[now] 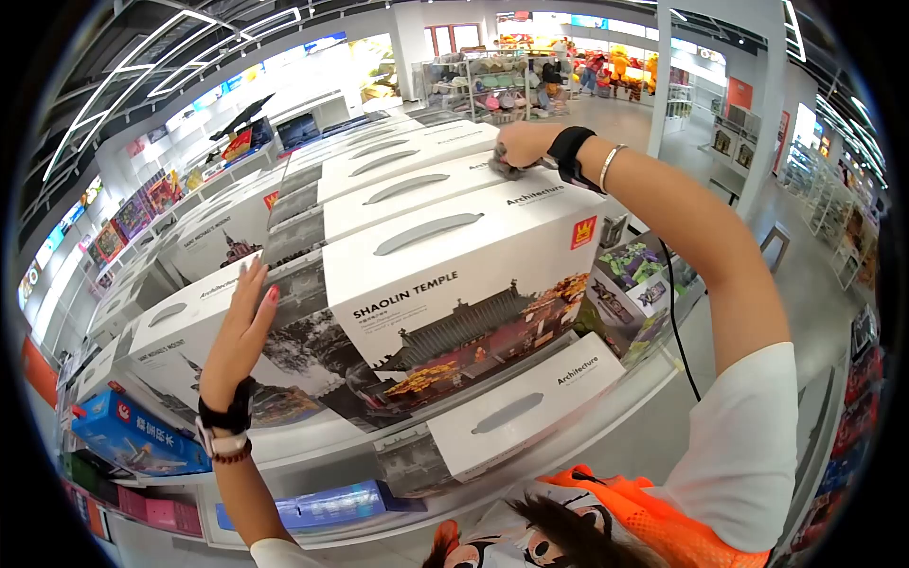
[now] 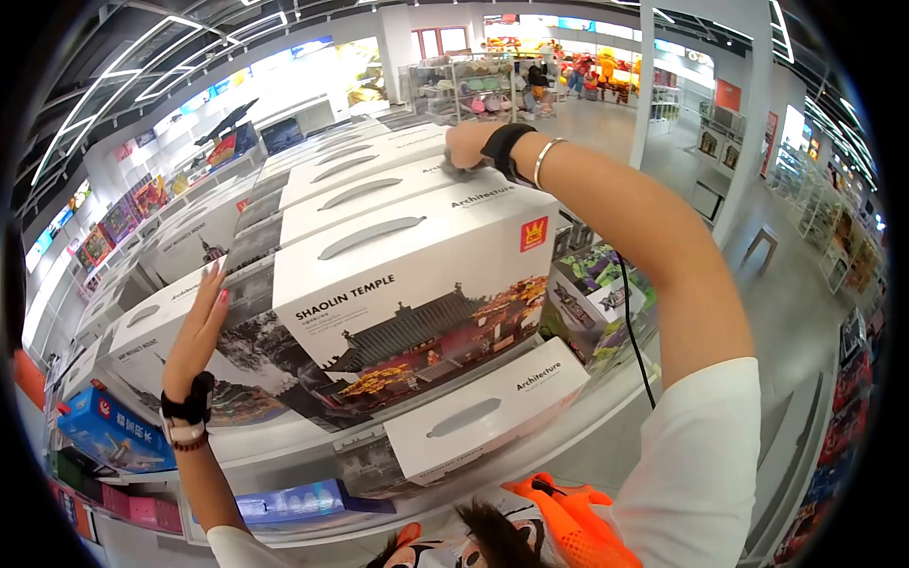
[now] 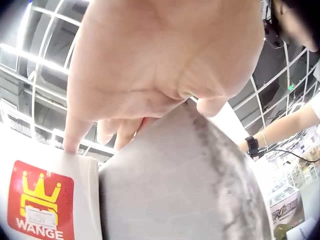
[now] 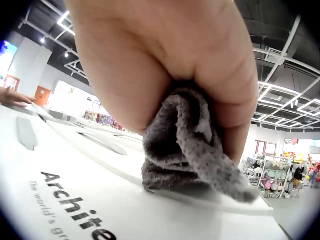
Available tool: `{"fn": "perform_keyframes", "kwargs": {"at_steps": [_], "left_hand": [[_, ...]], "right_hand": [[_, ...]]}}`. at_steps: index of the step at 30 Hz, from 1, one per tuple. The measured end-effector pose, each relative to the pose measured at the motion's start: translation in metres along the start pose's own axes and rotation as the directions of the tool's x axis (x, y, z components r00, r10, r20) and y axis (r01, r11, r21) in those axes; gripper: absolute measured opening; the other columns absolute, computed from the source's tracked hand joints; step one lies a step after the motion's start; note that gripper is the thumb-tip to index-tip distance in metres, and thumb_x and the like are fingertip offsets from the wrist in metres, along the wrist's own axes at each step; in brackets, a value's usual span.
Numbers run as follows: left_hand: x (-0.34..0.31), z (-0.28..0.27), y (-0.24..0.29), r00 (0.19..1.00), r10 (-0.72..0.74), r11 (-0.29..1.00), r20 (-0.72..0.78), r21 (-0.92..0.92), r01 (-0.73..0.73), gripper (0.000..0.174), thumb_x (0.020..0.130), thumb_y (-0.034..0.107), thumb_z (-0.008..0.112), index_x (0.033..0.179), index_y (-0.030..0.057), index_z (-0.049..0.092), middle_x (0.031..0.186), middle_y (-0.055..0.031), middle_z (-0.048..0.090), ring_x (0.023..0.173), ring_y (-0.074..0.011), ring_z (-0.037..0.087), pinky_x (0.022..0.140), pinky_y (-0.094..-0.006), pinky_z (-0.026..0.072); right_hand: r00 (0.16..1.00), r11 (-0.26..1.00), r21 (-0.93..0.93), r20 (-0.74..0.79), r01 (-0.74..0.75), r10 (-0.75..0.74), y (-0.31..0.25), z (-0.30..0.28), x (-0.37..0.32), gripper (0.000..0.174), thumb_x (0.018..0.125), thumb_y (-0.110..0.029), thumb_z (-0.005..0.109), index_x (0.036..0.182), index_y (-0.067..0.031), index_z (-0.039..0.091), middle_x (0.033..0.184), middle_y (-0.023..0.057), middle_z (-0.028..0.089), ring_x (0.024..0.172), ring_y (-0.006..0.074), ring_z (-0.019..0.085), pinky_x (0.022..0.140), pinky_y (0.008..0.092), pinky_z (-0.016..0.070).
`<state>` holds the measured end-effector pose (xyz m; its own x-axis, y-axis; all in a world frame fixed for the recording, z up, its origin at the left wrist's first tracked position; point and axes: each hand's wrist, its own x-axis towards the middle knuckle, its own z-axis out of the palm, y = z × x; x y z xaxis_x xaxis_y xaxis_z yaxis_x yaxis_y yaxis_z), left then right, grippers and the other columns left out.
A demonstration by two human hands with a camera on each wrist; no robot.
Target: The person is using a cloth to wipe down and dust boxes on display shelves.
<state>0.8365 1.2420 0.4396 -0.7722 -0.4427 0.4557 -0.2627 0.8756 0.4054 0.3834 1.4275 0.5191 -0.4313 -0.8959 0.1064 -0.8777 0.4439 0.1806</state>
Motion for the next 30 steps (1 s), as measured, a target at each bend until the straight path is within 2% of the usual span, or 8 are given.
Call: {"fn": "perform_keyframes", "kwargs": {"at_steps": [4,11,14,17,20,23,27,30], "left_hand": [[0.007,-0.002,-0.018,0.980,0.120,0.939,0.160,0.302,-0.165,0.041,0.103,0.022,0.035,0.140,0.0049,0.036,0.149,-0.0184,0.031,0.141,-0.0347,0.022,0.114,-0.0459,0.0153],[0.018,-0.001,-0.012,0.990,0.071,0.989,0.119,0.118,-0.085,0.051,0.101,0.037,0.036,0.136,0.0005,0.041,0.144,-0.0203,0.039,0.135,-0.0341,0.034,0.114,-0.0442,0.0173],[0.023,0.005,-0.001,0.993,-0.102,0.994,0.052,0.040,0.100,0.058,0.098,0.043,0.039,0.134,-0.0025,0.044,0.141,-0.0208,0.042,0.133,-0.0341,0.035,0.115,-0.0412,0.0170],[0.021,0.004,0.002,0.988,-0.144,0.989,0.059,0.024,0.143,0.059,0.098,0.044,0.039,0.135,-0.0025,0.043,0.140,-0.0203,0.044,0.133,-0.0338,0.035,0.115,-0.0406,0.0173],[0.019,0.003,0.004,0.989,-0.143,0.990,0.038,0.014,0.142,0.058,0.098,0.043,0.039,0.135,-0.0023,0.043,0.140,-0.0198,0.044,0.133,-0.0336,0.035,0.114,-0.0406,0.0179],[0.020,0.006,0.002,0.990,-0.142,0.990,0.007,0.010,0.142,0.054,0.099,0.039,0.038,0.134,-0.0017,0.044,0.139,-0.0200,0.045,0.132,-0.0342,0.036,0.113,-0.0416,0.0195],[0.019,0.011,-0.025,0.996,0.085,0.976,-0.007,0.204,-0.082,0.047,0.100,0.032,0.038,0.133,-0.0007,0.046,0.137,-0.0212,0.046,0.130,-0.0359,0.039,0.112,-0.0437,0.0222],[0.018,0.012,-0.019,0.999,0.009,0.993,-0.052,0.121,-0.002,0.046,0.099,0.031,0.038,0.132,-0.0001,0.047,0.137,-0.0209,0.047,0.130,-0.0365,0.039,0.112,-0.0440,0.0223]], "right_hand": [[0.993,0.994,-0.113,0.117,0.009,0.004,-0.015,-0.016,0.002,0.034,0.076,-0.016,0.053,0.099,0.0065,0.066,0.096,0.0250,0.067,0.087,0.0371,0.066,0.071,0.0431,0.0508],[0.967,0.985,-0.103,0.229,0.141,-0.114,-0.041,-0.019,0.048,0.035,0.074,-0.021,0.060,0.092,0.0084,0.066,0.084,0.0232,0.067,0.073,0.0363,0.065,0.062,0.0436,0.0510],[0.966,0.968,0.024,-0.072,0.249,-0.247,-0.090,0.005,0.074,0.028,0.063,-0.011,0.056,0.081,0.0060,0.068,0.081,0.0264,0.066,0.072,0.0357,0.065,0.063,0.0441,0.0500],[0.922,0.920,0.056,0.007,0.387,-0.388,-0.159,-0.017,0.083,0.027,0.072,-0.011,0.054,0.086,0.0083,0.067,0.090,0.0308,0.065,0.083,0.0403,0.066,0.070,0.0470,0.0521],[0.745,0.748,-0.018,-0.082,0.663,-0.662,-0.240,-0.016,0.107,0.035,0.081,-0.031,0.057,0.085,0.0008,0.070,0.088,0.0242,0.067,0.082,0.0382,0.066,0.073,0.0448,0.0524],[0.679,0.697,0.061,-0.299,0.715,-0.670,-0.303,-0.003,0.107,0.032,0.079,-0.022,0.060,0.102,-0.0013,0.067,0.100,0.0233,0.066,0.094,0.0398,0.063,0.083,0.0441,0.0505],[0.711,0.706,0.081,-0.095,0.703,-0.697,-0.250,-0.022,0.071,0.036,0.079,-0.019,0.061,0.113,-0.0050,0.064,0.105,0.0211,0.065,0.096,0.0369,0.063,0.083,0.0427,0.0507],[0.843,0.847,0.067,0.080,0.527,-0.531,-0.180,-0.022,0.052,0.029,0.081,-0.019,0.061,0.108,-0.0083,0.067,0.089,0.0160,0.068,0.084,0.0331,0.065,0.076,0.0415,0.0504]]}}
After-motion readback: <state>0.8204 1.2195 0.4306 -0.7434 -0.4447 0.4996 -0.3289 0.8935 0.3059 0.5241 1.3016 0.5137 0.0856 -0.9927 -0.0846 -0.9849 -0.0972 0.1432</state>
